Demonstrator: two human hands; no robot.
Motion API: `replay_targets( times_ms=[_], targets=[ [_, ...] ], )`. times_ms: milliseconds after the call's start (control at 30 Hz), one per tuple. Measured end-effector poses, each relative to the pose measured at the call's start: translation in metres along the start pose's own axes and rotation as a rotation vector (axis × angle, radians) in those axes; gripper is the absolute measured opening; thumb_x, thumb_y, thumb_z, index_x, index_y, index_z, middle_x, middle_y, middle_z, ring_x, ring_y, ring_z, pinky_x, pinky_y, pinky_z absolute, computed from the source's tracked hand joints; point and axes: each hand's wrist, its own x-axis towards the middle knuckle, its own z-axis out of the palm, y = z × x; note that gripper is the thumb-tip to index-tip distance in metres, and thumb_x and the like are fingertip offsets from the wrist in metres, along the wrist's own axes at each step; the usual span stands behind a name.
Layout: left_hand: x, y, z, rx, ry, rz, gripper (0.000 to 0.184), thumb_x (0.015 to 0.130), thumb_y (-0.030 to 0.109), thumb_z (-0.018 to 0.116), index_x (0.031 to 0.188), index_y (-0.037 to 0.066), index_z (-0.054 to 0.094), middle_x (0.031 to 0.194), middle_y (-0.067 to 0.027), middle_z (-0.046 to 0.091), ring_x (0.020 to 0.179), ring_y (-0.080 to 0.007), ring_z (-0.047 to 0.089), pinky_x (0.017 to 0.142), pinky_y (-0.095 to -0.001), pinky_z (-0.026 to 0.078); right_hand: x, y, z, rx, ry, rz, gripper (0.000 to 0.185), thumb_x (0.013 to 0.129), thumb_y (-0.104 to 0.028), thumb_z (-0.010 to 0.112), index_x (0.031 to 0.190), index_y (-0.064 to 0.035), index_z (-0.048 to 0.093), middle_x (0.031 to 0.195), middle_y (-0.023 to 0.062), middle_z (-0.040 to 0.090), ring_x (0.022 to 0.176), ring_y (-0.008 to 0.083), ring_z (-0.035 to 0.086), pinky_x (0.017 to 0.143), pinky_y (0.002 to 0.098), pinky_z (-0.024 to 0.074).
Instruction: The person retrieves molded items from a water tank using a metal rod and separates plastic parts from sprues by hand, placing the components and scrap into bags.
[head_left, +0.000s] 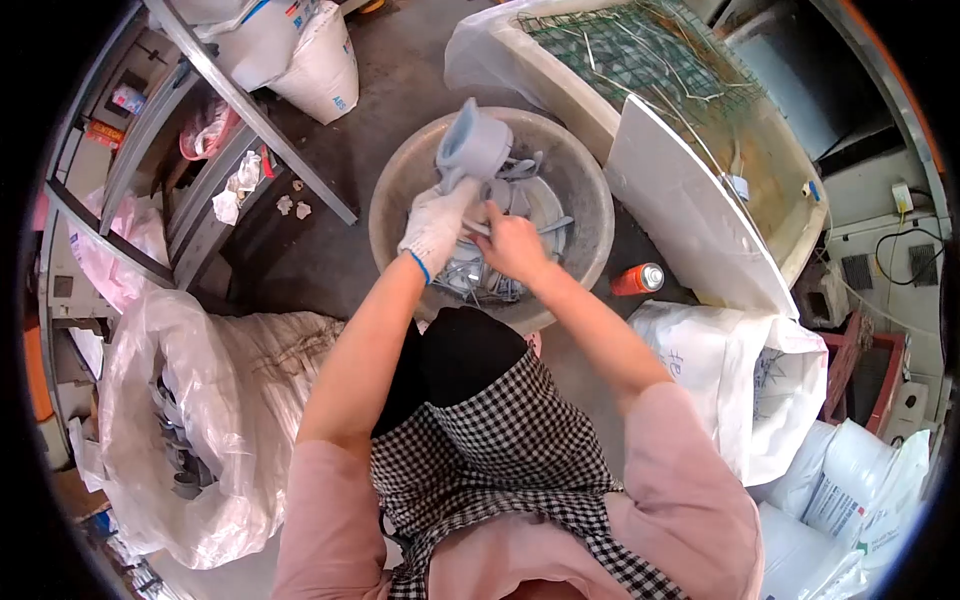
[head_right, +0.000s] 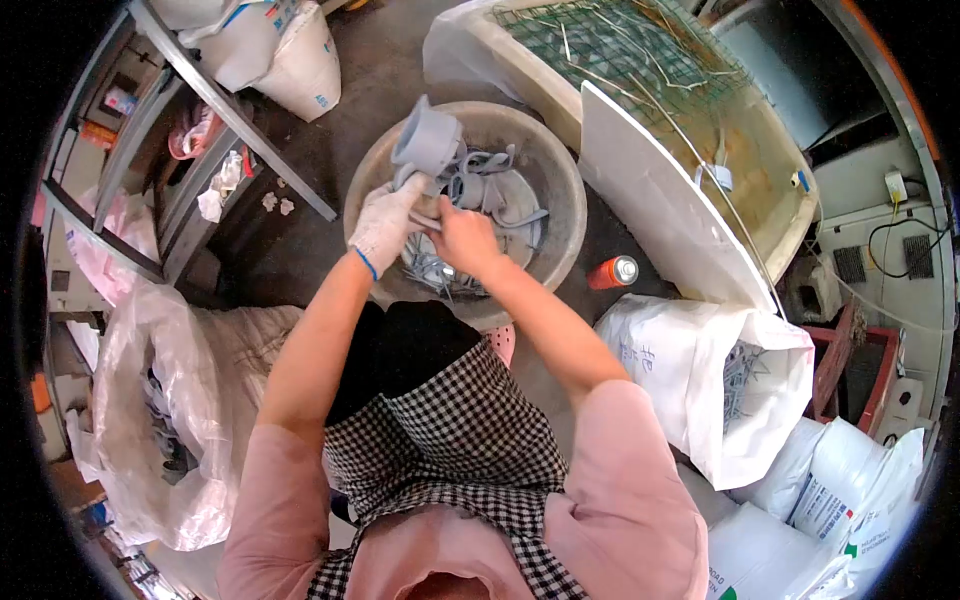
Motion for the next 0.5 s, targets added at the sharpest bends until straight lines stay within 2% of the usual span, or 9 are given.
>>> replay_targets(
  times_ms=[67, 100, 167, 200, 333, 367, 400, 467, 500],
  targets=[
    [-0.006, 0.007, -0.009, 0.199, 0.165, 0.141, 0.034, 0.084, 0.03, 0.065, 0.098, -0.001, 0.061, 0.086, -0.0087, 0.062, 0.077, -0.0158, 0.061, 0.062, -0.0298, 0.049, 0.008, -0.01, 0.014, -0.052, 0.25, -0.107, 0.043, 0.077, -0.035, 0.069, 0.097, 0.0009, 0.055, 0.067, 0.019, 0.063, 0.063, 0.0376, 0.063, 0.057, 0.0434, 0.0512],
    [-0.014, 0.012, -0.016, 0.191, 0.204, 0.224, 0.033, 0.082, 0.029, 0.066, 0.095, -0.001, 0.062, 0.082, -0.0064, 0.061, 0.075, -0.0136, 0.059, 0.064, -0.0282, 0.049, 0.01, -0.017, 0.016, -0.051, 0.252, -0.106, 0.043, 0.077, -0.035, 0.069, 0.097, 0.0009, 0.055, 0.067, 0.019, 0.063, 0.063, 0.0376, 0.063, 0.057, 0.0434, 0.0512],
    [-0.027, 0.023, -0.023, 0.198, 0.358, 0.236, 0.033, 0.081, 0.027, 0.066, 0.094, -0.002, 0.063, 0.081, -0.0047, 0.061, 0.069, -0.0115, 0.055, 0.06, -0.0264, 0.045, 0.016, -0.045, 0.005, -0.031, 0.265, -0.284, 0.04, 0.078, -0.041, 0.068, 0.081, -0.0029, 0.056, 0.061, 0.0151, 0.061, 0.055, 0.0338, 0.062, 0.049, 0.0405, 0.0494],
    [-0.044, 0.031, -0.021, 0.173, 0.443, 0.264, 0.034, 0.08, 0.028, 0.066, 0.093, -0.003, 0.063, 0.08, -0.0053, 0.061, 0.066, -0.0113, 0.055, 0.059, -0.027, 0.045, 0.021, -0.052, 0.008, -0.027, 0.268, -0.282, 0.04, 0.078, -0.041, 0.068, 0.081, -0.0029, 0.056, 0.061, 0.0151, 0.061, 0.055, 0.0338, 0.062, 0.049, 0.0405, 0.0494],
    [-0.078, 0.023, -0.072, 0.297, 0.721, 0.428, 0.033, 0.083, 0.026, 0.065, 0.097, -0.004, 0.064, 0.086, -0.0032, 0.061, 0.075, -0.0092, 0.053, 0.066, -0.0246, 0.045, 0.041, -0.089, 0.01, 0.032, 0.193, -0.719, 0.045, 0.075, -0.049, 0.066, 0.081, -0.0049, 0.057, 0.053, 0.0125, 0.057, 0.054, 0.0311, 0.062, 0.048, 0.0394, 0.0491],
    [-0.095, 0.026, -0.084, 0.365, 0.764, 0.463, 0.032, 0.085, 0.024, 0.063, 0.1, -0.004, 0.064, 0.088, -0.0039, 0.062, 0.079, -0.0097, 0.053, 0.07, -0.0247, 0.044, 0.045, -0.1, 0.014, 0.158, 0.186, -0.832, 0.047, 0.073, -0.051, 0.066, 0.083, -0.006, 0.057, 0.056, 0.0111, 0.059, 0.054, 0.0332, 0.061, 0.05, 0.039, 0.0495],
    [-0.114, 0.029, -0.101, 0.434, 0.806, 0.499, 0.032, 0.087, 0.023, 0.06, 0.103, -0.004, 0.064, 0.091, -0.0046, 0.062, 0.084, -0.0102, 0.053, 0.074, -0.0247, 0.044, 0.047, -0.111, 0.019, 0.132, 0.084, -0.875, 0.048, 0.073, -0.05, 0.068, 0.092, -0.0066, 0.058, 0.078, 0.0104, 0.064, 0.066, 0.0294, 0.064, 0.055, 0.0374, 0.05],
    [-0.162, 0.038, -0.148, 0.46, 0.978, 0.537, 0.034, 0.089, 0.026, 0.055, 0.11, 0.0, 0.061, 0.098, -0.0072, 0.061, 0.084, -0.0135, 0.056, 0.069, -0.0269, 0.047, 0.053, -0.113, 0.025, 0.274, 0.032, -0.912, 0.058, 0.074, -0.052, 0.066, 0.108, -0.0059, 0.056, 0.096, 0.0139, 0.063, 0.084, 0.0304, 0.064, 0.068, 0.039, 0.0511],
    [-0.193, 0.047, -0.181, 0.435, 1.111, 0.545, 0.035, 0.091, 0.028, 0.053, 0.113, 0.002, 0.059, 0.102, -0.0085, 0.061, 0.083, -0.0151, 0.058, 0.066, -0.0281, 0.049, 0.057, -0.102, 0.034, 0.271, 0.004, -0.742, 0.059, 0.076, -0.05, 0.065, 0.113, -0.0061, 0.055, 0.102, 0.0148, 0.061, 0.09, 0.0305, 0.062, 0.073, 0.0395, 0.0505]
  ],
)
